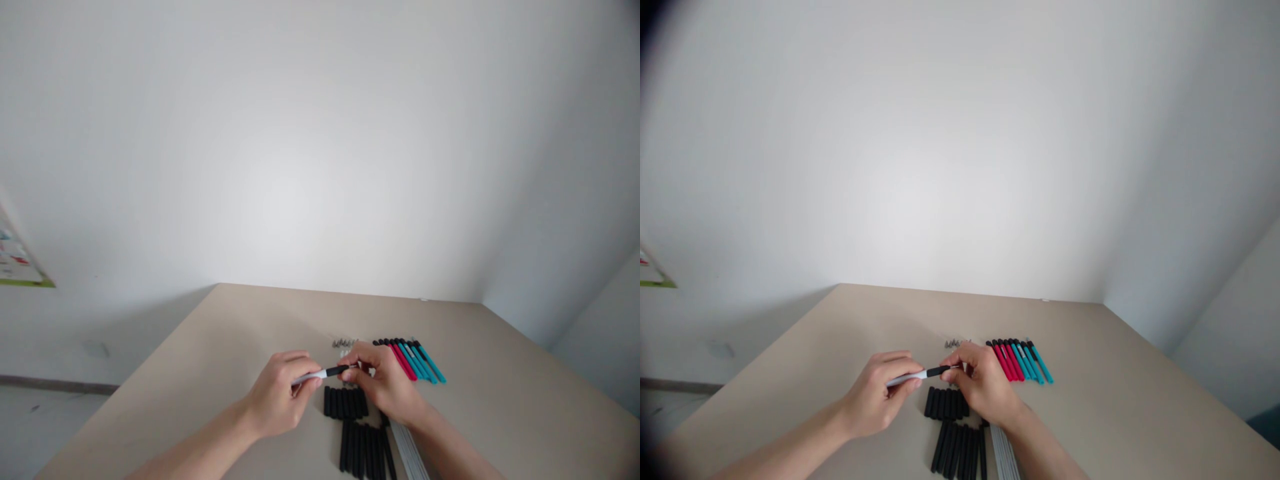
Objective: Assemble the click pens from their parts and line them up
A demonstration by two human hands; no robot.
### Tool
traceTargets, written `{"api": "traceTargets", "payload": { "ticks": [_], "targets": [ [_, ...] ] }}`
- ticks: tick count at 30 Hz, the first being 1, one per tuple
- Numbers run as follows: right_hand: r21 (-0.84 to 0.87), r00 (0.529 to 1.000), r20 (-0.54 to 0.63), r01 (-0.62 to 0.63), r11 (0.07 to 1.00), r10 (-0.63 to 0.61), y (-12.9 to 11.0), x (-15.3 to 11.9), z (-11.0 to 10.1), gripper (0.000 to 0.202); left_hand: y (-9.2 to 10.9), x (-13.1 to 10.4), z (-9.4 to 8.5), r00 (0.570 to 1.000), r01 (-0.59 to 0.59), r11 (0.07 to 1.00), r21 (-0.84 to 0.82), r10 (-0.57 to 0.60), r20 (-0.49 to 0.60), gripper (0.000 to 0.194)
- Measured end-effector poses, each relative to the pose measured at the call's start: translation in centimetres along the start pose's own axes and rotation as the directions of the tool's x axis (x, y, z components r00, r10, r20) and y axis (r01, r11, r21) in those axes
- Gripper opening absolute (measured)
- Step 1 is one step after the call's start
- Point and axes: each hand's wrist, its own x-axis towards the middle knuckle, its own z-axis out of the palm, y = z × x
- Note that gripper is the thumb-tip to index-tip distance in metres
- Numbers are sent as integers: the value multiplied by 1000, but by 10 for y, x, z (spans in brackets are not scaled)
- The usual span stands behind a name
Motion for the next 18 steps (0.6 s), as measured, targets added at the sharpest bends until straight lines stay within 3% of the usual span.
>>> {"api": "traceTargets", "payload": {
  "ticks": [6,11,14,18],
  "targets": [
    [-104,999,6,51,993,-50,-7,0,1,9,-3,-1,1,1000,-1,1000,3,1,18,24],
    [-237,977,115,205,950,-182,-10,1,-1,22,0,0,-1,997,-11,999,41,7,81,28],
    [-299,969,152,234,925,-196,-8,2,-9,29,2,2,-2,995,-2,999,52,-3,96,30],
    [-363,993,0,111,925,-119,4,4,-26,38,-1,2,-1,997,44,998,47,-47,54,25]
  ]
}}
